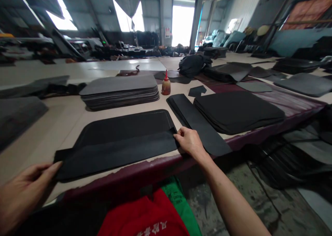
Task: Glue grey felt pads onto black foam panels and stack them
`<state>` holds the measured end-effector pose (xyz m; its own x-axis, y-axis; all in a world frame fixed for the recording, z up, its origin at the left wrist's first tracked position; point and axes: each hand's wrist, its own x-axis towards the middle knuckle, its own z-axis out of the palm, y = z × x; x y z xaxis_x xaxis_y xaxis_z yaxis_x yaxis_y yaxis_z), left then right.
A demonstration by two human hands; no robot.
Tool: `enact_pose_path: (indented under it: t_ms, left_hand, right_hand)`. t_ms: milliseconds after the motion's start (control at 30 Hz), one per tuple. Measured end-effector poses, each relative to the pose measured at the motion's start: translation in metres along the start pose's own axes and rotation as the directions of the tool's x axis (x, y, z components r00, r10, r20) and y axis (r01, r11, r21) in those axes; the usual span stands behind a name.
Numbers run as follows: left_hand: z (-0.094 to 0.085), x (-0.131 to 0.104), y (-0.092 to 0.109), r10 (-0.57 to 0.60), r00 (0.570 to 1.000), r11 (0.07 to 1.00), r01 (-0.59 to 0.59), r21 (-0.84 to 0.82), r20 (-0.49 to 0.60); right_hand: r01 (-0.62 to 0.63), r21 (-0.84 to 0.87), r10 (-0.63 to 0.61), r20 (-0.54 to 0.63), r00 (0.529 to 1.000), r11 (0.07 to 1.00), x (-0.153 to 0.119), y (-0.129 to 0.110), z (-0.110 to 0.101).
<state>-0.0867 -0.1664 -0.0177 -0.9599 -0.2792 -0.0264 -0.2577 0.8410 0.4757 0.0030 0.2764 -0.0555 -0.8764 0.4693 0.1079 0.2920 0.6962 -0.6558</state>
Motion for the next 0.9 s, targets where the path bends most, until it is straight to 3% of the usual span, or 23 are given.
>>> enact_pose_path:
  t_ms: [300,567,733,900]
  left_hand:
    - [0.001,0.003,-0.005,0.035,0.999,0.999,-0.035,0.040,0.018]
    - [0.022,0.030,-0.041,0.081,0.994,0.993,-0.074,0.090,-0.077]
    - [0.019,0.024,-0.030,0.076,0.993,0.997,-0.073,0.035,-0.085]
    - [0.018,0.010,-0.020,0.102,0.991,0.982,-0.114,-0.151,-0.083]
  right_hand:
    - [-0.002,-0.124,0.001,-0.006,1.000,0.992,-0.001,-0.001,0.002]
    - [-0.026,-0.184,0.018,-0.047,0.999,0.983,-0.003,-0.002,-0.001]
    - [0.041,-0.186,-0.058,-0.088,0.994,0.982,-0.007,0.000,-0.001]
    - [0.156,-0.249,-0.165,-0.015,0.986,0.956,-0.012,0.002,0.001]
